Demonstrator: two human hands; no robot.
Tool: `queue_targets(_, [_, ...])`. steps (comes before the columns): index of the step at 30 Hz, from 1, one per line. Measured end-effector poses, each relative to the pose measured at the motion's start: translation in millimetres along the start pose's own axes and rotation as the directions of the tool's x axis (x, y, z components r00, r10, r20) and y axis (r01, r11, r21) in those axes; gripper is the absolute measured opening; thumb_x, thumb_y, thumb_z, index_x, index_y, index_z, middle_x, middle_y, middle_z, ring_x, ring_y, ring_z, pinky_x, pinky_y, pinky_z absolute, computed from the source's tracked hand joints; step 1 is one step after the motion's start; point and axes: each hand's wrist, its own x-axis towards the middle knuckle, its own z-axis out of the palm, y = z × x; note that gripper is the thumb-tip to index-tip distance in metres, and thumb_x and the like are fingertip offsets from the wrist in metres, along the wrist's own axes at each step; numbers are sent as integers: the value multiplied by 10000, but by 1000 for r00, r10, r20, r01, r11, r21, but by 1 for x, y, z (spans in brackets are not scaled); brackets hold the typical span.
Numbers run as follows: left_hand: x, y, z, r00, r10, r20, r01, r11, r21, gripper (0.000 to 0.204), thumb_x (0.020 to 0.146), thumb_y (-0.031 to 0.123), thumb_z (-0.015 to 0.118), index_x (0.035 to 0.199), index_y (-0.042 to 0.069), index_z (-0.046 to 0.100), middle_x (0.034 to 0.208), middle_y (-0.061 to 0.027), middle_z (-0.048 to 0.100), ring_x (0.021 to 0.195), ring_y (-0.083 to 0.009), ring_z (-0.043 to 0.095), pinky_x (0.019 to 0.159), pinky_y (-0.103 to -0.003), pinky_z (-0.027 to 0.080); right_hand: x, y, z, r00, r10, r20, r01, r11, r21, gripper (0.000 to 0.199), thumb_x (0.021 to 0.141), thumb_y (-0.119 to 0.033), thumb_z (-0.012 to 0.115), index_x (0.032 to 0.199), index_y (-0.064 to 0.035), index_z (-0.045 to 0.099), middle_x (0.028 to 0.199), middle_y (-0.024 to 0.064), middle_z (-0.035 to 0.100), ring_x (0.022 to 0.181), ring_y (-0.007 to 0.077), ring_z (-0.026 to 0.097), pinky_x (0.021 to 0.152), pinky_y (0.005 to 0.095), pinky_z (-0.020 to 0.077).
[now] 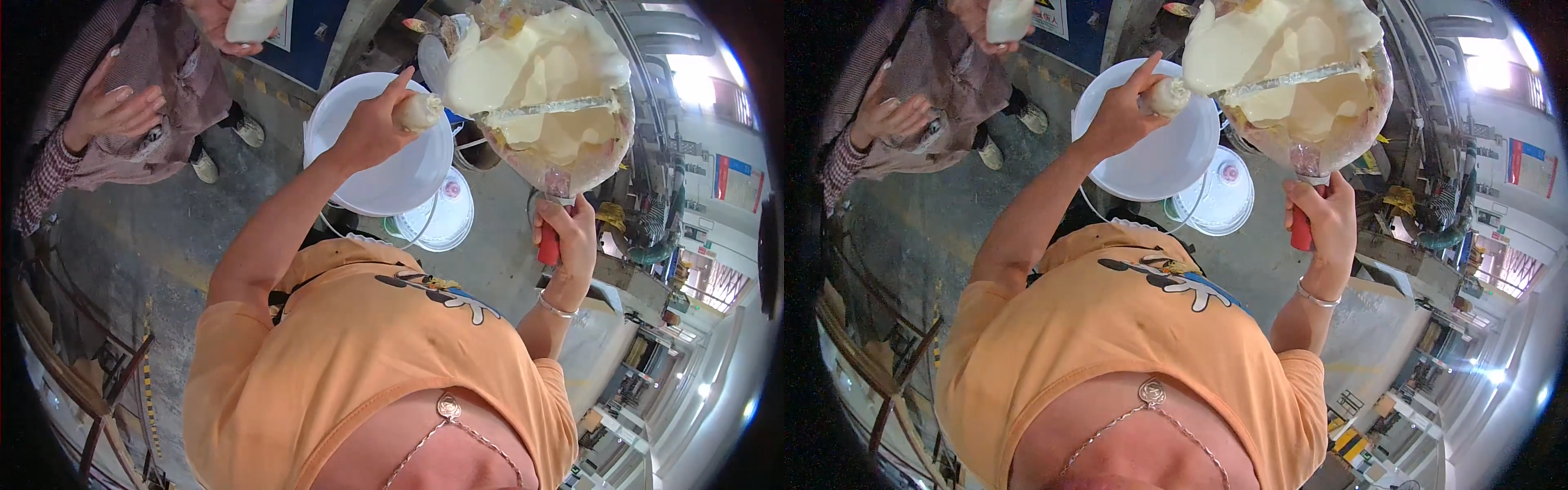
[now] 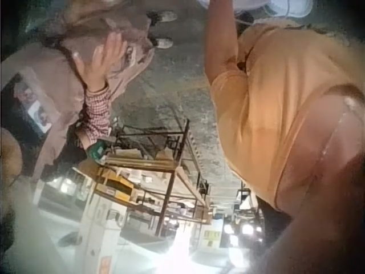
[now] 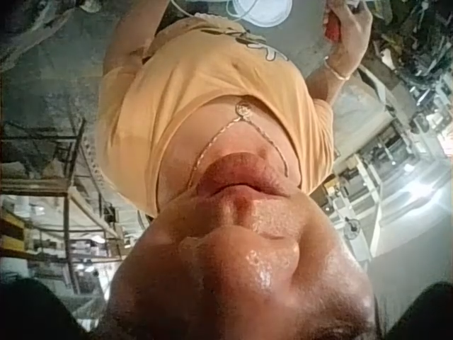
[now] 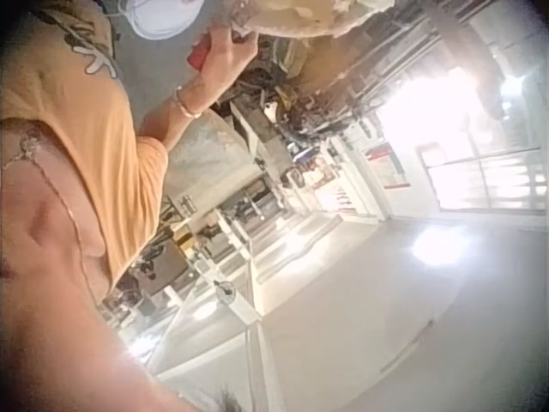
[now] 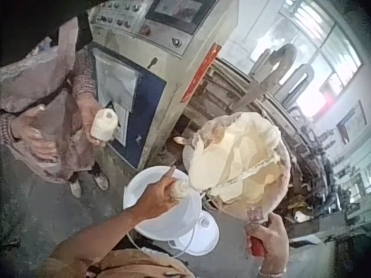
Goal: Pouring a creamy white liquid from a bucket and a larger container into smaller plastic bottles.
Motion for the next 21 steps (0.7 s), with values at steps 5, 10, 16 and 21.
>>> queue_targets(5, [0,-4,-1,1000,19,1,-19,1000,11,948,748,94,792,1515,85,236,1305,-140,588,1185,-292,581,1035,-378,440,-1,2,4,1000,12,-5,-12,1000,13,191,776,-58,677,917,21,575,646,59,587,457,124,529,440,252,424])
queue_targets(10, [2,1,-1,1000,12,11,-12,999,45,962,748,127,801,1516,75,225,1299,-143,592,1181,-287,588,1044,-390,437,1,2,0,1000,21,-2,-21,1000,19,195,770,-63,683,911,17,574,643,60,584,448,123,529,425,255,432])
queue_targets(16, [1,5,-1,1000,-19,10,19,999,45,964,753,125,796,1520,82,215,1310,-143,586,1208,-283,568,1060,-394,424,0,2,1,1000,12,0,-12,1000,18,192,765,-62,673,908,18,574,642,64,586,448,126,532,428,258,432])
queue_targets(21, [1,2,1,1000,-16,15,15,1000,14,964,752,114,797,1521,86,216,1311,-143,585,1206,-278,569,1060,-391,423,-1,0,3,1000,25,-12,-25,1000,5,198,760,-63,675,910,20,574,645,63,584,448,130,532,433,257,433])
